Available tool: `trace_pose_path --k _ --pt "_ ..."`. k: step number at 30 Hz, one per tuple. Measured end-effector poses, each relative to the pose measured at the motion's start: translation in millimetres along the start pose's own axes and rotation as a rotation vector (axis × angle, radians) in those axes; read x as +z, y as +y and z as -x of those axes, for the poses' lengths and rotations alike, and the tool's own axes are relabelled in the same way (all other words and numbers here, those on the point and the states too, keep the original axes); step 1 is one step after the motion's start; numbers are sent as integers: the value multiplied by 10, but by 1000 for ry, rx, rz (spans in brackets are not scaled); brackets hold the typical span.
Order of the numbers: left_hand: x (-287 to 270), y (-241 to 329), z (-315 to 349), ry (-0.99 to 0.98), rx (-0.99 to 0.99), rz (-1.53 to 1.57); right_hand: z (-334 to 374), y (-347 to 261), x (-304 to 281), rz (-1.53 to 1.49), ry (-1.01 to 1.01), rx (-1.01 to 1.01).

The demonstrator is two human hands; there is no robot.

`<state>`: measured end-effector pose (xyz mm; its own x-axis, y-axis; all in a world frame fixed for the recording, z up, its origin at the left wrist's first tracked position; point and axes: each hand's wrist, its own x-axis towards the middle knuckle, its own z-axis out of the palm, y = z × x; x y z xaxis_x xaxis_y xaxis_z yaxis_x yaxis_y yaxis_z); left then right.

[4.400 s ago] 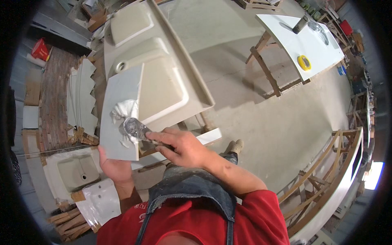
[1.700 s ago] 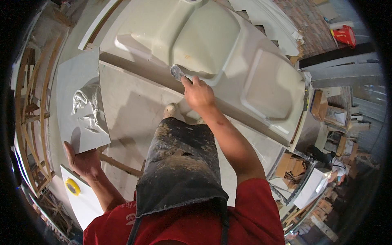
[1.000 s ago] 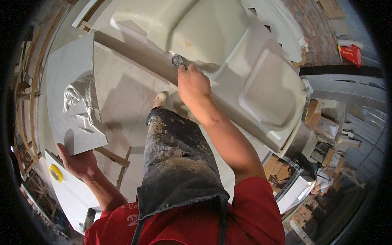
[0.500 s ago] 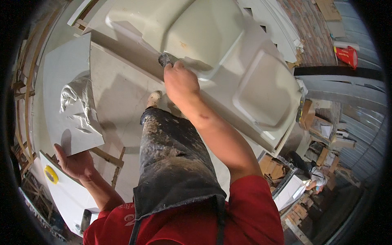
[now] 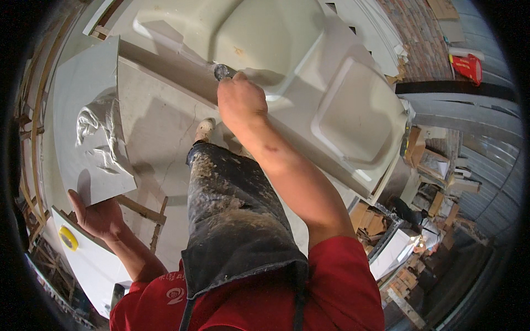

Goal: The person scoops a white compound from a board and spreads it onto the edges of a white sink using a putty knife. The person then picks up a long white trim piece, scrapes it with the putty knife, and uses a file to smooth its edges.

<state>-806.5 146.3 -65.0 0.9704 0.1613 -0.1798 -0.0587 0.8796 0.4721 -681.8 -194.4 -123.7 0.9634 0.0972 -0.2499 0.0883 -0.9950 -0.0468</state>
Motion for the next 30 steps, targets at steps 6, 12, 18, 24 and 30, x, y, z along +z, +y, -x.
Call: trace_pose_path --k 6,12,18,24,30 --pt "48 19 0 133 45 -53 147 67 55 -109 20 5" --pt "59 57 -13 126 24 -43 317 130 87 -70 33 12" --pt "80 67 -21 107 16 -63 466 231 109 -46 4 47" --pt "87 27 26 106 -1 -71 614 355 171 -52 6 68" --pt "50 204 -31 137 18 -79 651 302 128 -47 -39 104"
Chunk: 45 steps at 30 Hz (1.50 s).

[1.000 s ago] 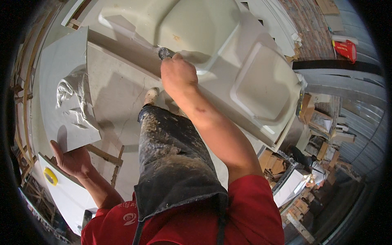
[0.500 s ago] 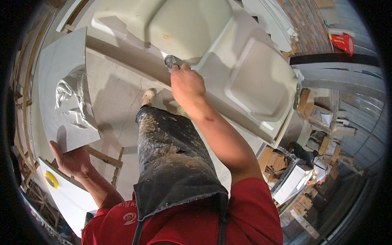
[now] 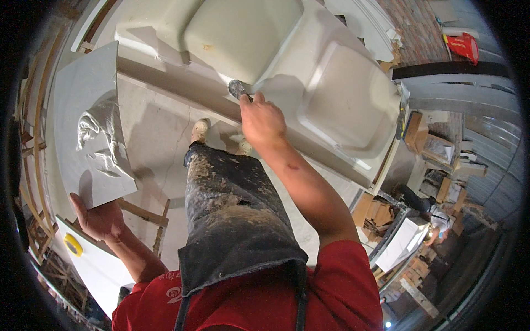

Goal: The person scoops a white compound from a board and spreads it onto the edges of a white sink using a putty knife. The person then picks up a long white trim piece, scrapes it with the putty knife, and uses a file to smooth its edges.

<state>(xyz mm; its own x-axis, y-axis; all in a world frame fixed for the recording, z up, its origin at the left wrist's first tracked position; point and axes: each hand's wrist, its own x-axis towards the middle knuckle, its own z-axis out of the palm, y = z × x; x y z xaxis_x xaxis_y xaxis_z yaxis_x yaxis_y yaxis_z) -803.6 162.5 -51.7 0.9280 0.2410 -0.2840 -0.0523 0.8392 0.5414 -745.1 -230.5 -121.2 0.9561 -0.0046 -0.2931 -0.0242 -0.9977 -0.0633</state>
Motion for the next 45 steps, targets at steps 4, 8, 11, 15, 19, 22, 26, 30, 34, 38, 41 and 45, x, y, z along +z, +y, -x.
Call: trace_pose_path --k 4,8,11,15,19,22,26,30,34,38,41,45 --pt "111 -52 85 21 11 -28 101 139 48 27 41 -36" --pt "157 -135 195 24 -78 11 389 303 -298 -316 184 -117" --pt "387 -493 296 125 -13 -22 618 399 -693 -1122 -50 -65" --pt "653 -776 370 28 -56 -36 841 395 -1387 -1258 -302 -266" --pt "770 -822 470 -52 -47 -3 815 293 -1923 -884 -252 -462" --pt "766 -814 508 -130 -42 17 733 286 -2060 -770 -266 -497" --pt "794 -834 589 -191 -49 19 678 249 -2058 -667 -202 -657" --pt "747 -823 637 -108 -4 -70 722 92 -2154 -408 -226 -628" --pt "656 -743 625 -29 51 -19 532 200 -1853 -313 -122 -592" --pt "494 -557 602 2 107 33 131 335 -1028 -361 94 -378" --pt "406 -469 558 -44 125 86 -125 270 -385 -275 177 -315" --pt "304 -382 589 4 153 42 -362 -13 -28 -144 168 -253"
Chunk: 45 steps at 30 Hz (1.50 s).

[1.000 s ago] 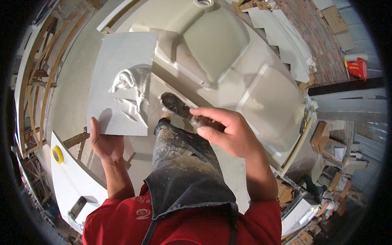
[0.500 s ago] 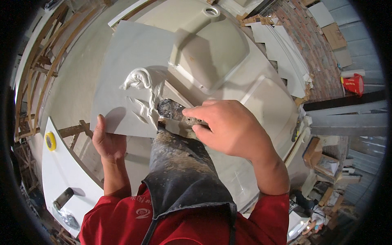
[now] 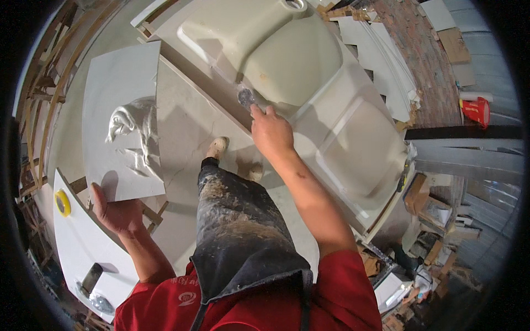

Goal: The person scoops a white compound from a board and spreads it onto the edges of a white sink using a putty knife. The person then picks up a long white trim piece, scrapes it with the putty knife, and uses a file to smooth its edges.

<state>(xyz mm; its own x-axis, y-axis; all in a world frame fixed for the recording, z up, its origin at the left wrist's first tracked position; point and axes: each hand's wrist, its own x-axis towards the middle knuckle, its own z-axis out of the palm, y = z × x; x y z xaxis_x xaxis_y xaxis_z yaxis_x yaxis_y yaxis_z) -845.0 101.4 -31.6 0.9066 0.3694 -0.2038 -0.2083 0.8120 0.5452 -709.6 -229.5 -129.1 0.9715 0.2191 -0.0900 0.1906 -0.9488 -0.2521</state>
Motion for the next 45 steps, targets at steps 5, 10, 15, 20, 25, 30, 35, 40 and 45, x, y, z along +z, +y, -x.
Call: trace_pose_path --k 5,10,15,20,25,30,35,40,45 --pt "-129 25 -16 76 -22 -16 -185 -58 149 78 -61 54" --pt "-197 48 -89 92 -54 2 -216 -15 284 177 -36 27" --pt "-283 62 -192 61 -77 18 -301 -176 202 173 -85 59" --pt "-329 69 -228 -12 -83 30 -366 -314 146 128 -115 117" --pt "-308 84 -224 -37 -88 39 -384 -344 79 104 -138 155" --pt "-341 103 -213 -64 -86 32 -317 -331 33 103 -157 186" --pt "-314 116 -205 -68 -83 -8 -187 -214 99 60 -128 186" --pt "-295 81 -162 47 -66 -29 -96 -224 22 94 -96 112" --pt "-340 98 -166 38 -75 -28 -297 -404 -22 93 -124 42"
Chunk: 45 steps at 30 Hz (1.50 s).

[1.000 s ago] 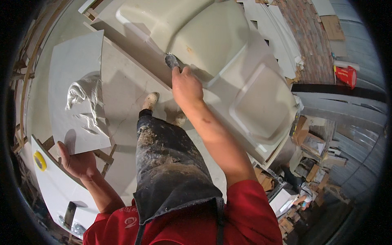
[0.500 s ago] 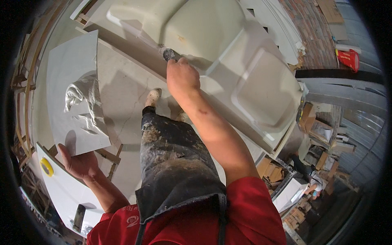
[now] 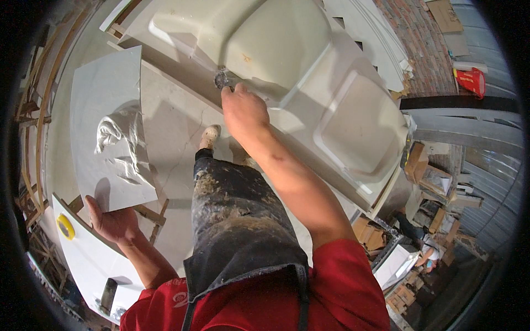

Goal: The person scoops a white compound from a board and spreads it onto the edges of a white sink using a putty knife. The person then picks up a long white trim piece, scrapes it with the putty knife, and uses a file to smooth its edges.

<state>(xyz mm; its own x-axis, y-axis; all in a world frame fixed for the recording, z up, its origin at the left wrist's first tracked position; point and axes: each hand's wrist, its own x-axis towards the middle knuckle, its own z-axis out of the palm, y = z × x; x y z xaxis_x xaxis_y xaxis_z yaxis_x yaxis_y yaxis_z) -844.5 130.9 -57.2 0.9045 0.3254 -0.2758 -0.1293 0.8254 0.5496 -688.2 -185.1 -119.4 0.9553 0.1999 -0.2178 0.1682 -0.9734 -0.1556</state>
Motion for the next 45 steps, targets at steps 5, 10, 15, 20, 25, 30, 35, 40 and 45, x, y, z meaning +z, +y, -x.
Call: trace_pose_path --k 5,10,15,20,25,30,35,40,45 --pt "55 34 23 -32 2 -52 -116 -17 0 -6 -59 24" --pt "3 47 -25 -18 -5 -13 -125 41 -3 -24 -63 69" --pt "-6 60 -78 -31 -24 -1 -109 71 7 -15 -84 85" --pt "0 51 -116 -77 -42 19 -5 46 -45 -31 -120 128" --pt "-6 64 -130 -140 -61 48 172 82 -4 -69 -62 134" --pt "72 28 -133 -132 -58 27 309 238 100 -79 -11 122" --pt "4 125 -130 -153 -60 -27 490 185 126 -74 -1 125" --pt "1 130 -143 -102 -55 -19 590 220 143 -65 -19 123" --pt "24 138 -139 -107 -70 -39 720 258 185 -31 -12 128"
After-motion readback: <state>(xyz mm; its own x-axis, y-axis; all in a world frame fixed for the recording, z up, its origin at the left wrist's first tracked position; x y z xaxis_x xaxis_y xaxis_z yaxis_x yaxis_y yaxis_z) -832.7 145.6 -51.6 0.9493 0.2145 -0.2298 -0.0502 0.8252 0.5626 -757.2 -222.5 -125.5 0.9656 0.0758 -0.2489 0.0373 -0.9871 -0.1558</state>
